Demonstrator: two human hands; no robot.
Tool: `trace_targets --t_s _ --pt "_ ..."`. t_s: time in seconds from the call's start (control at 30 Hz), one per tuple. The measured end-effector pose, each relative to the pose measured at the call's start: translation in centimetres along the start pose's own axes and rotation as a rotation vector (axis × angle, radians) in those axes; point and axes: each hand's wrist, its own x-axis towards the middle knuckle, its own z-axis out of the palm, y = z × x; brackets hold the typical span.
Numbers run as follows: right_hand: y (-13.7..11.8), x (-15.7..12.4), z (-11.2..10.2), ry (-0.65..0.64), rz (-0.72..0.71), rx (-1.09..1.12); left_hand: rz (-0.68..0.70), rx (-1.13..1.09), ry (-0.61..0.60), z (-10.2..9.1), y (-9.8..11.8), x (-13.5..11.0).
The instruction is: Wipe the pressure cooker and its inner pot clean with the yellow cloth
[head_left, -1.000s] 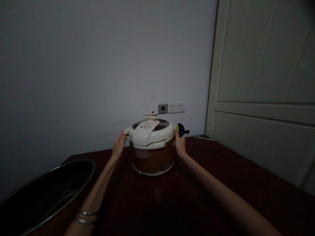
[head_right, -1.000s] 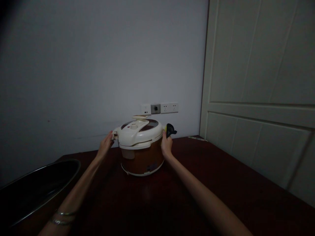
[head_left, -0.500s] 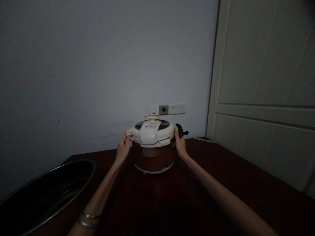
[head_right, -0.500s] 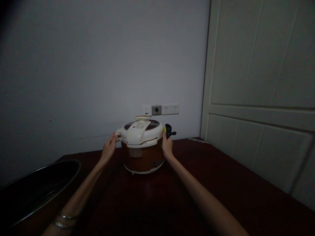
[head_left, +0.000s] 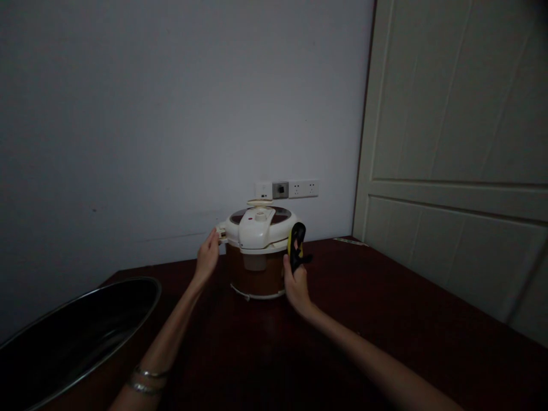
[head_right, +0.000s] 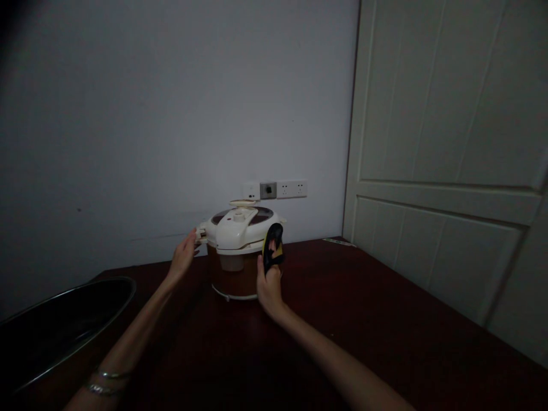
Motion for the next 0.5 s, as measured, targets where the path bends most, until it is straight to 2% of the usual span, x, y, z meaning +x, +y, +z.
trace_targets --t_s 0.1,0.3,0.4,0.5 --pt "0.7 0.3 -1.0 -0.023 -0.153 -0.094 -0.032 0.001 -0.003 -0.3 0.3 0.0" --pt "2.6 1.1 -3.5 -0.206 -0.601 -0.354 -0.129 -0.115 -0.006 -0.8 1.6 -0.4" --pt "2.7 1.3 -3.8 -0.275 -0.819 -0.446 -0.183 -0.189 0.021 -0.9 2.3 -0.8" --pt "1.9 1.7 -3.4 -0.348 -0.940 -0.504 -0.224 -0.279 0.028 -1.1 2.5 -1.0"
